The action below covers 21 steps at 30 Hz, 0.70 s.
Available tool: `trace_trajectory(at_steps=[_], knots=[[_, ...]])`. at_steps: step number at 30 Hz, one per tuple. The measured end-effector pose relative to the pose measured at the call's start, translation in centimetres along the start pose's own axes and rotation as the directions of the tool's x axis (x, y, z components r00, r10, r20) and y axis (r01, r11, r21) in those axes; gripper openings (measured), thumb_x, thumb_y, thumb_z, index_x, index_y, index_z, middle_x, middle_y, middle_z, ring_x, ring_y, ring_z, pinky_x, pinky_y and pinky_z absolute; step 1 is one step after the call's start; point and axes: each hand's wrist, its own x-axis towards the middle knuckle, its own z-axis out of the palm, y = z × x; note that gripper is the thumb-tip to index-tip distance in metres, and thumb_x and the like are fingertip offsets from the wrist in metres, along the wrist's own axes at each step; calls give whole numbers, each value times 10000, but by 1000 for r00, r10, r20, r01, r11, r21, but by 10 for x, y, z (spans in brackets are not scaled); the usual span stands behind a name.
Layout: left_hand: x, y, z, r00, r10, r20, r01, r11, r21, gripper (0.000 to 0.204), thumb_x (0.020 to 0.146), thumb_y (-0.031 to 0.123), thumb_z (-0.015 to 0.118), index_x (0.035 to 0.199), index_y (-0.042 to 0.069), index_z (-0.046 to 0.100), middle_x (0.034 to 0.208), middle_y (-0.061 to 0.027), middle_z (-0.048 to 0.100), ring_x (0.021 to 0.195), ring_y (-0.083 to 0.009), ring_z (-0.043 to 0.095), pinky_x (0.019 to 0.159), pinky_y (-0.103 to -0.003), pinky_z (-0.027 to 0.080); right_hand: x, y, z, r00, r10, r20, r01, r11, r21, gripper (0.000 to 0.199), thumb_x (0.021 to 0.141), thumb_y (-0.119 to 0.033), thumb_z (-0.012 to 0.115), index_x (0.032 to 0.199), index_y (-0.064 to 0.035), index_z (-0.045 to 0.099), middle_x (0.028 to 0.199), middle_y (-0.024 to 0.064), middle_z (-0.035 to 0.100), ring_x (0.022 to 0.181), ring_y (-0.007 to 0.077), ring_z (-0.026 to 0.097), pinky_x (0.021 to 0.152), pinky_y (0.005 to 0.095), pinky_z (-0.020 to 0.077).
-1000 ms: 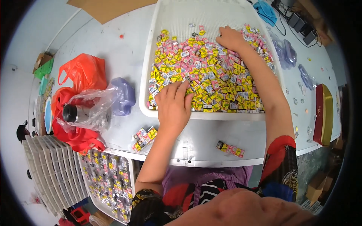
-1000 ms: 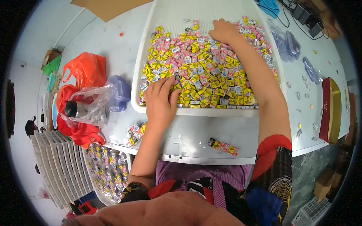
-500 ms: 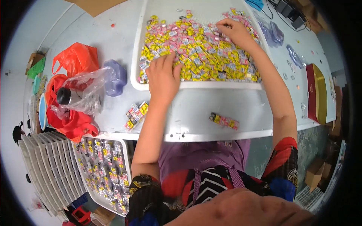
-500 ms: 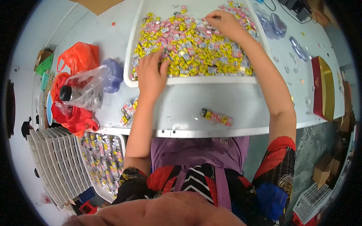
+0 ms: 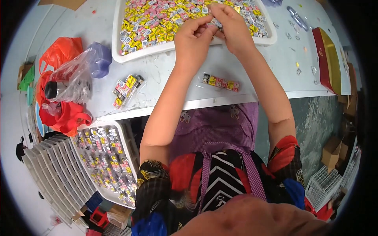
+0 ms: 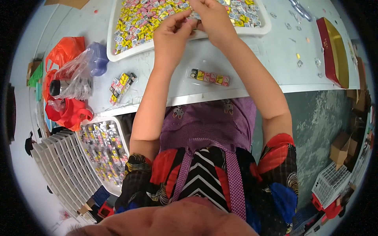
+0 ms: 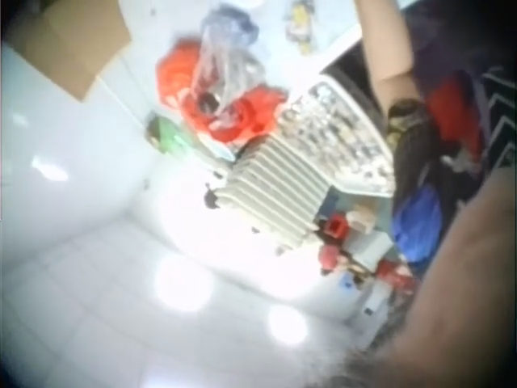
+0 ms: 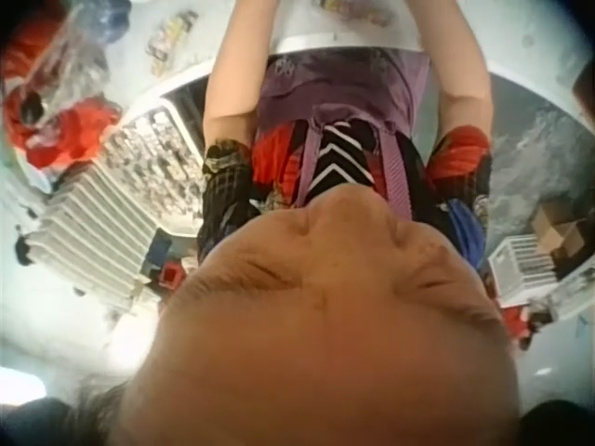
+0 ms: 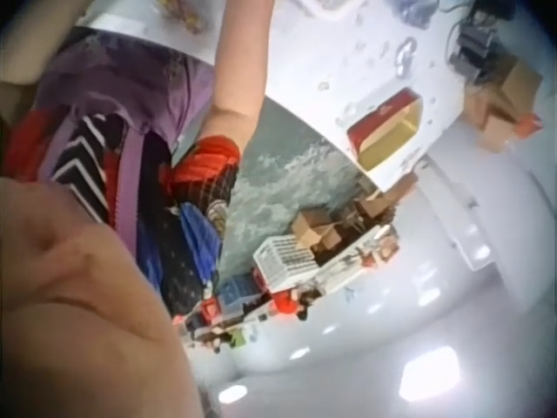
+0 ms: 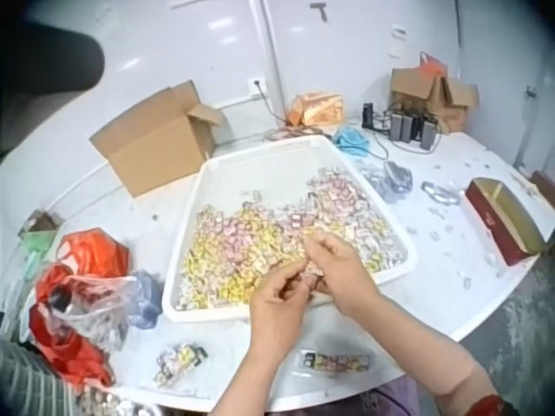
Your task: Sorting small square toy tiles from a bulk container into individual trays.
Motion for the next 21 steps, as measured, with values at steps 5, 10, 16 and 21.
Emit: trace_trajectory(at_steps=[5, 10, 16, 21], knots=[[-23, 4, 3, 999, 38, 4, -38, 997, 67, 276, 810, 17, 696, 1083, 3, 660, 853, -53, 615, 699, -80, 566, 641, -211, 481, -23, 9, -24, 997, -8, 71, 7, 1000, 3, 327, 957, -337, 549, 1112, -57, 619, 1009, -16, 580, 777, 48, 493, 576, 219, 368], [-32, 20, 1, 1000, -2, -21, 3, 999, 42, 219, 818, 29, 698, 1032, -8, 668, 861, -55, 636, 721, -80, 579, 660, -205, 482, -36, 10, -27, 988, -27, 154, 7, 991, 130, 258, 927, -261, 616, 1073, -48, 628, 956, 1, 592, 768, 62, 499, 569, 222, 366], [-55, 18, -13, 997, 53, -59, -55, 998, -36, 147, 825, 34, 700, 967, 4, 677, 864, -32, 649, 725, -70, 563, 664, -212, 472, -44, 21, -30, 998, -34, 45, 25, 984, 174, 215, 909, -171, 637, 1067, -27, 615, 900, 26, 601, 730, 87, 531, 580, 227, 383], [-83, 8, -40, 999, -18, 51, 5, 969, 246, 146, 798, 25, 714, 942, 30, 690, 866, -68, 661, 728, -127, 585, 679, -243, 487, -69, 11, -36, 998, 56, 0, -55, 985, 164, 210, 904, -127, 630, 1077, -13, 596, 904, 54, 603, 722, 121, 585, 553, 212, 379]])
